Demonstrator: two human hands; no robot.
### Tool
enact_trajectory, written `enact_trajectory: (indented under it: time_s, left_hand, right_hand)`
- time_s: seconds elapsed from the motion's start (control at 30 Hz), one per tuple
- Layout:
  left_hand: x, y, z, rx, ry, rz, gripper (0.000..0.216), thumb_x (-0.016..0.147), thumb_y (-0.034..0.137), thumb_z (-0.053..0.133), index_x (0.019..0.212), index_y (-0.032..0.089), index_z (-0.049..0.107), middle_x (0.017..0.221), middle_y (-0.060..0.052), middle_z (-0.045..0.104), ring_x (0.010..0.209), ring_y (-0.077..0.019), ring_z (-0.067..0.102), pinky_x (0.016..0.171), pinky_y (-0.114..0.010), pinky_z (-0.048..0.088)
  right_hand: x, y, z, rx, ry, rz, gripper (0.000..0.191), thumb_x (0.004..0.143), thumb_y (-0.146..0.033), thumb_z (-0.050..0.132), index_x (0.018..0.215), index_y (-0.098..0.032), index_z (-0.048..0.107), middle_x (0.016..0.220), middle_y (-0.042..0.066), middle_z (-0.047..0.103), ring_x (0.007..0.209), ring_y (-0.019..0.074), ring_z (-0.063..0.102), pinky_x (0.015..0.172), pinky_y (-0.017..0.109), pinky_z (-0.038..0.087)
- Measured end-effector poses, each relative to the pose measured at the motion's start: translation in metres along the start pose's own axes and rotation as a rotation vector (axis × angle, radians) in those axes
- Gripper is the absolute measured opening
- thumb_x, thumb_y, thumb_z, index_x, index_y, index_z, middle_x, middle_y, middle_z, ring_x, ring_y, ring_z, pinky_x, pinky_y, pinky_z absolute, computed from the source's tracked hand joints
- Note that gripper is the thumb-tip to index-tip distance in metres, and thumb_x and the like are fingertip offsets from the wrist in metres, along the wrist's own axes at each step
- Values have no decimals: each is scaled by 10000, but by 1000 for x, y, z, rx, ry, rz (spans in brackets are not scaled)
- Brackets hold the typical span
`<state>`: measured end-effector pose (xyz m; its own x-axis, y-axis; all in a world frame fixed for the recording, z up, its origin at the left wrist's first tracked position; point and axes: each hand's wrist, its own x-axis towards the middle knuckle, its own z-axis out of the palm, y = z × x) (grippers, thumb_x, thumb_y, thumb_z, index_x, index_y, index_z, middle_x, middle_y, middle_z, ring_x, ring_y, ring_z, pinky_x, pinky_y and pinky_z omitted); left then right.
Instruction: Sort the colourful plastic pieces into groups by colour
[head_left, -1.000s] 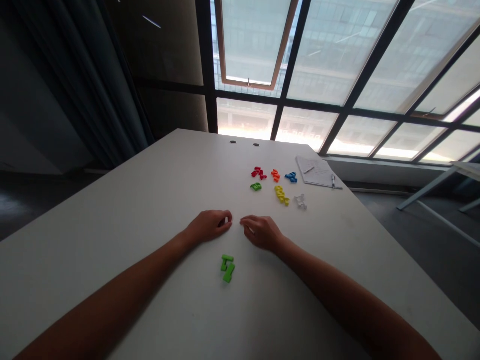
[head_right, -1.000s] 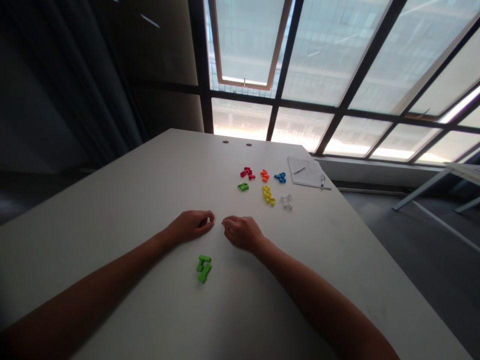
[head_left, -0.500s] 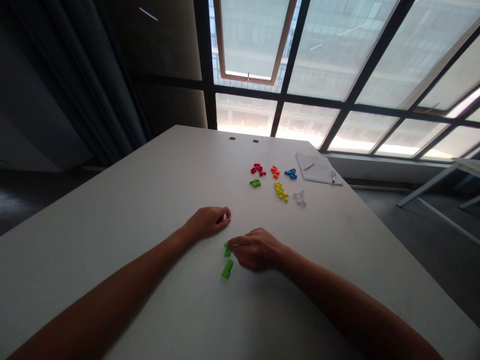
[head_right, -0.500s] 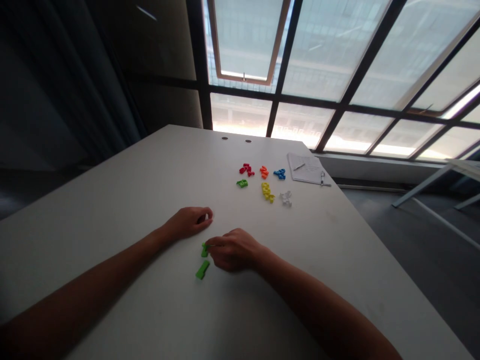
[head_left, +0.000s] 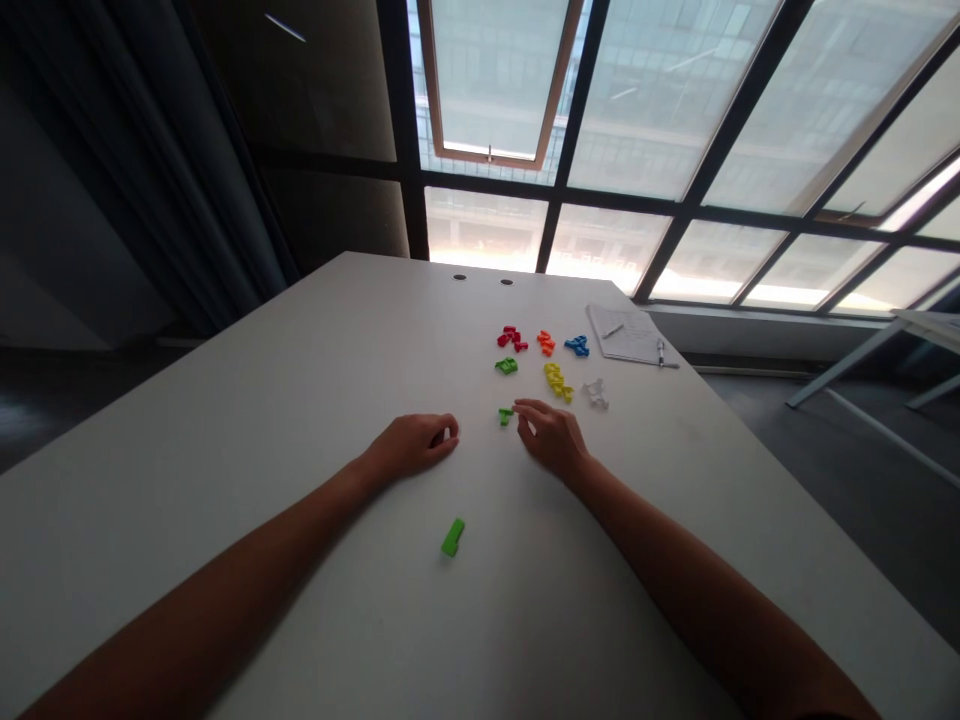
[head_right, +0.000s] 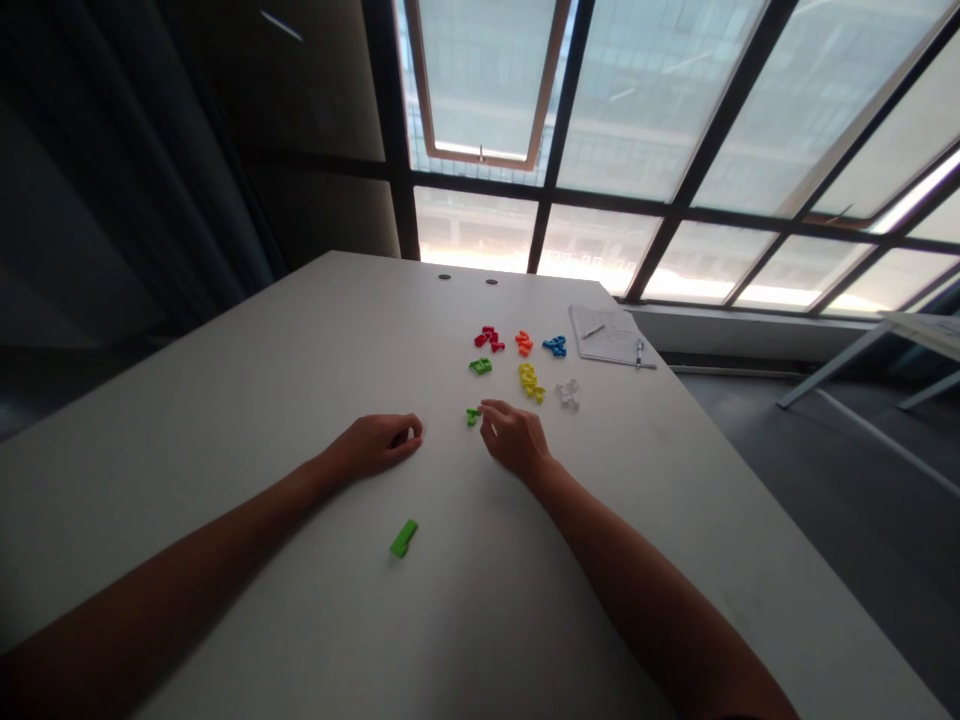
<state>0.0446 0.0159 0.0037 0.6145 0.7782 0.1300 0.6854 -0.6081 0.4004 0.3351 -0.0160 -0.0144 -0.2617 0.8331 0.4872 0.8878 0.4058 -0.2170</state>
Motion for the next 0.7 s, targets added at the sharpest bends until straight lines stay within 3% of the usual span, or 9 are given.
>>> enact_trajectory:
  time_s: [0.17,0.33,0.5,0.7]
  left_hand:
    - [0,0,0,-1,5,5,207,941,411,540,982,259,673,739,32,687,642,-142,603,618,-249,386]
    - [0,1,0,0,13,7,216,940,416,542,976,252,677,737,24,694,641,-146,604,612,-247,384]
    - [0,1,-1,-6,2,5,211,941,410,543,974,251,678,745,28,694,640,-141,602,617,-249,386]
    - [0,2,-1,2,-2,-8,204,941,404,548,985,253,679,756,25,696,651,-143,601,620,-247,377]
  right_hand:
    - [-4,-23,-7,-28,-128,-12,341,1024,-277,475,1274,-281,706,1270,58,714,958,170,714,814,258,521]
    - [-2,-34,-14,-98,-283,32,342,1052,-315,423,1133,-242,748,1305,86,688,986,192,703,838,282,524]
    - [2,-29,-16,-147,-303,94,389,1036,-320,424,1359,-253,631,1365,100,643,1056,218,683,868,309,532]
    - [5,-26,-15,-195,-327,139,411,1022,-324,444,1396,-243,592,1393,113,601,1067,228,669,864,313,531]
